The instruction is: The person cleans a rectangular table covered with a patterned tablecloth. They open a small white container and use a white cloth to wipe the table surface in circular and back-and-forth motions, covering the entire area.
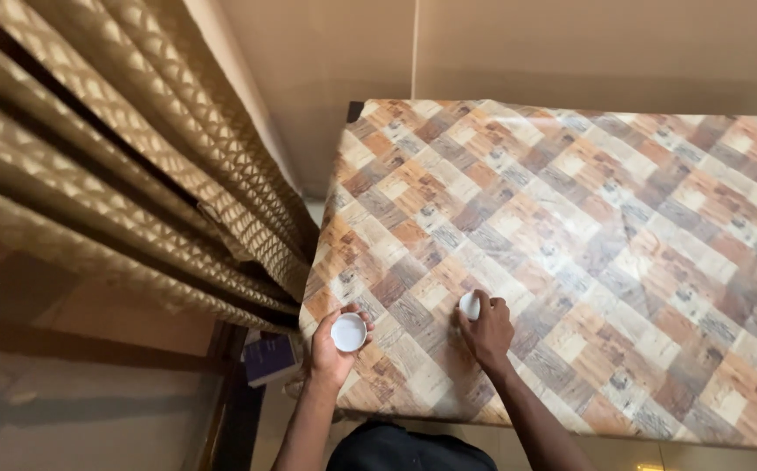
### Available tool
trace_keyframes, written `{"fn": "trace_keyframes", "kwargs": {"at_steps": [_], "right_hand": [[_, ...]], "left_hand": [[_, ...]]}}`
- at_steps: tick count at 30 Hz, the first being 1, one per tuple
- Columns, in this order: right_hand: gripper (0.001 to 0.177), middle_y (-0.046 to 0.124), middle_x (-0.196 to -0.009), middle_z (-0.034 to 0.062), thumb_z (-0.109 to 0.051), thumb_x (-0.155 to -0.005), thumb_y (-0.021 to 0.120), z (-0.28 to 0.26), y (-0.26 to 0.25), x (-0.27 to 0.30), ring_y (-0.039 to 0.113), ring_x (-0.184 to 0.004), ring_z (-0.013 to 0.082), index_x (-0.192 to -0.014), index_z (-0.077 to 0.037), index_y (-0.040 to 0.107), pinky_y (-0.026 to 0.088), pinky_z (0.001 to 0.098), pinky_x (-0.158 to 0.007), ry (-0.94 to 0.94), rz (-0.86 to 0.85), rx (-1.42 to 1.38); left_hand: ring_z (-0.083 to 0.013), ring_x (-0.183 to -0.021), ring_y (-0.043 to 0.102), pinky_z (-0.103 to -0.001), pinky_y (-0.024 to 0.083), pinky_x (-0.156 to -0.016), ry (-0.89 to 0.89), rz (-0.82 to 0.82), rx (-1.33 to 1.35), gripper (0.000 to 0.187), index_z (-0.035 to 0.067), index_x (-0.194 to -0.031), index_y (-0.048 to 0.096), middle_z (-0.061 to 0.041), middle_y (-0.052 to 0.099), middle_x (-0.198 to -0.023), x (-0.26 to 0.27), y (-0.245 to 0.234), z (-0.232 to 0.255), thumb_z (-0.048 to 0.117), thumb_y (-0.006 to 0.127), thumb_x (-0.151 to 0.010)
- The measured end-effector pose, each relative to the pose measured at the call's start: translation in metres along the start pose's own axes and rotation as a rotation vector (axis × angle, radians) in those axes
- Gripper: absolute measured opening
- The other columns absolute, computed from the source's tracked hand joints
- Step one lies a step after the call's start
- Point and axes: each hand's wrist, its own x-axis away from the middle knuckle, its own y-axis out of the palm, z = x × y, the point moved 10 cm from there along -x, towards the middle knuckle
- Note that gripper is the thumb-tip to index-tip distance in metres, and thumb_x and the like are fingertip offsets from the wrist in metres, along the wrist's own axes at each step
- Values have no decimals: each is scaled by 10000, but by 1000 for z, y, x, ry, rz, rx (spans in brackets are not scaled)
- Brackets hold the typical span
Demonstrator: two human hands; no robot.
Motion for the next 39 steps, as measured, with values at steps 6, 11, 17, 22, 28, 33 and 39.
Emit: {"fn": "trace_keyframes", "kwargs": {"at_steps": [6, 11, 17, 22, 28, 33, 39], "right_hand": [[611, 623, -1161, 175, -388, -819, 800, -74, 51, 103, 684, -907, 320, -1357, -170, 610, 586, 424, -755, -308, -153, -157], [582, 643, -1141, 141, -429, -839, 790, -66, 44, 142, 709, -870, 304, -1344, -187, 630, 592, 423, -746, -308, -161, -177], [584, 622, -1172, 177, -483, -874, 733, 67, -32, 83, 718, -859, 256, -1338, -139, 643, 605, 417, -719, 218, 69, -20], [626, 613, -1186, 157, -458, -845, 762, 53, -19, 95, 714, -882, 277, -1357, -131, 614, 627, 436, -751, 139, 86, -147], [610, 620, -1131, 156, -394, -826, 812, -21, 15, 145, 690, -923, 312, -1345, -121, 645, 601, 417, -754, -218, 10, -121], [640, 626, -1198, 130, -439, -783, 832, 79, -9, 120, 701, -922, 260, -1338, -173, 655, 600, 399, -791, 163, 44, -122], [620, 630, -1118, 131, -434, -802, 851, 162, -85, 110, 681, -973, 299, -1330, -163, 673, 580, 437, -759, 370, 343, 115]], "left_hand": [[-311, -892, 690, -417, 578, -759, -101, 23, -57, 379, 19, -1168, 641, -159, 702, -991, -6, 2, -17, 318, 471, -1009], [-305, -888, 687, -415, 581, -756, -159, -26, -73, 373, 25, -1165, 630, -156, 703, -992, -13, 18, -28, 323, 471, -1008], [-301, -897, 691, -412, 584, -765, -193, -17, -120, 379, 25, -1167, 636, -152, 706, -996, -13, 5, -42, 323, 461, -1010], [-301, -925, 699, -407, 588, -781, -268, 88, -139, 395, 32, -1179, 641, -149, 717, -1019, -20, -36, -71, 333, 448, -1011], [-302, -910, 701, -406, 595, -761, -325, 127, -137, 394, 44, -1176, 640, -150, 721, -1026, -25, -57, -95, 334, 432, -1009], [-312, -910, 704, -423, 602, -759, -336, 112, -159, 382, 35, -1162, 639, -155, 715, -1023, -34, -54, -104, 326, 440, -1016], [-310, -925, 705, -428, 608, -771, -380, 78, -211, 375, 40, -1159, 643, -156, 719, -1026, -50, -47, -121, 323, 441, -1016]]}}
